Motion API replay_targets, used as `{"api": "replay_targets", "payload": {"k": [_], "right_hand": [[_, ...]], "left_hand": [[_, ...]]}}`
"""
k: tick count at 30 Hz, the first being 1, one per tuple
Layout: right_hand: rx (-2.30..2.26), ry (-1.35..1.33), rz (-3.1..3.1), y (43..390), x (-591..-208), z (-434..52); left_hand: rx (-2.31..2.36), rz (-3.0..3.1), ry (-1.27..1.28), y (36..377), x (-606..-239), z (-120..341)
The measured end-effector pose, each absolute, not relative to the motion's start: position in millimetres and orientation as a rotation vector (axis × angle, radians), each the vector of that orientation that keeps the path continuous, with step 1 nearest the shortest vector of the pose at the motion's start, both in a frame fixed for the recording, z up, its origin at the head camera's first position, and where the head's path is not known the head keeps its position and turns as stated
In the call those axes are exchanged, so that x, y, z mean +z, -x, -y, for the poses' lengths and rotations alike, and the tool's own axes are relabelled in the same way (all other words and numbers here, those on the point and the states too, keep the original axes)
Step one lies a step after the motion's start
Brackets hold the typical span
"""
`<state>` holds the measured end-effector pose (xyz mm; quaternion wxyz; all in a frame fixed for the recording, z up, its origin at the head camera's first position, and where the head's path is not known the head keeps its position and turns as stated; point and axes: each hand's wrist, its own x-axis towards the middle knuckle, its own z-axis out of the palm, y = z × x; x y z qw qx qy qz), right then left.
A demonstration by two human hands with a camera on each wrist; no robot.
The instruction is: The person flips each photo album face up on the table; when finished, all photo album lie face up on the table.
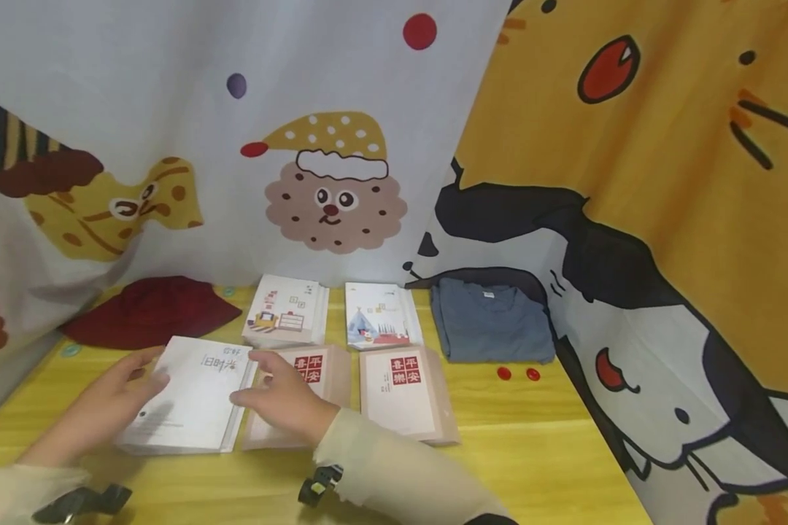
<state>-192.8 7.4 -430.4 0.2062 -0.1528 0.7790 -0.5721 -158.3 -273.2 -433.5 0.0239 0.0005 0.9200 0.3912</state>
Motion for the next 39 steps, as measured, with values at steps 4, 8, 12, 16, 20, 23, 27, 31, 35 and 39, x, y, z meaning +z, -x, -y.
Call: {"api": "replay_targets", "payload": {"k": [4,8,12,16,20,23,27,31,35,39], "right_hand": [[-1.592,0.428,-2.214,198,-430,-31],[-1.600,0.441,-2.264,201,-431,-53],[-1.572,0.430,-2.292,203,-430,-75],[-1.545,0.383,-2.312,204,-430,-94],[-1.530,0.354,-2.326,202,-432,-108],[-1.543,0.344,-2.297,200,-436,-116],[-1.566,0.343,-2.238,195,-444,-120],[-1.558,0.334,-2.215,189,-448,-119],[-1.558,0.313,-2.216,184,-447,-116],[-1.571,0.316,-2.227,184,-448,-114]], "left_hand": [[1.280,-2.844,-0.052,159,-428,247],[1.361,-2.782,-0.152,161,-428,224],[1.470,-2.653,-0.213,164,-435,204],[1.574,-2.474,-0.188,166,-441,189],[1.632,-2.350,-0.126,170,-445,177],[1.693,-2.244,-0.088,171,-448,168],[1.741,-2.163,-0.055,171,-451,161],[1.805,-2.088,-0.011,172,-455,157],[1.856,-2.029,0.034,173,-462,150],[1.852,-2.046,0.062,174,-465,144]]}}
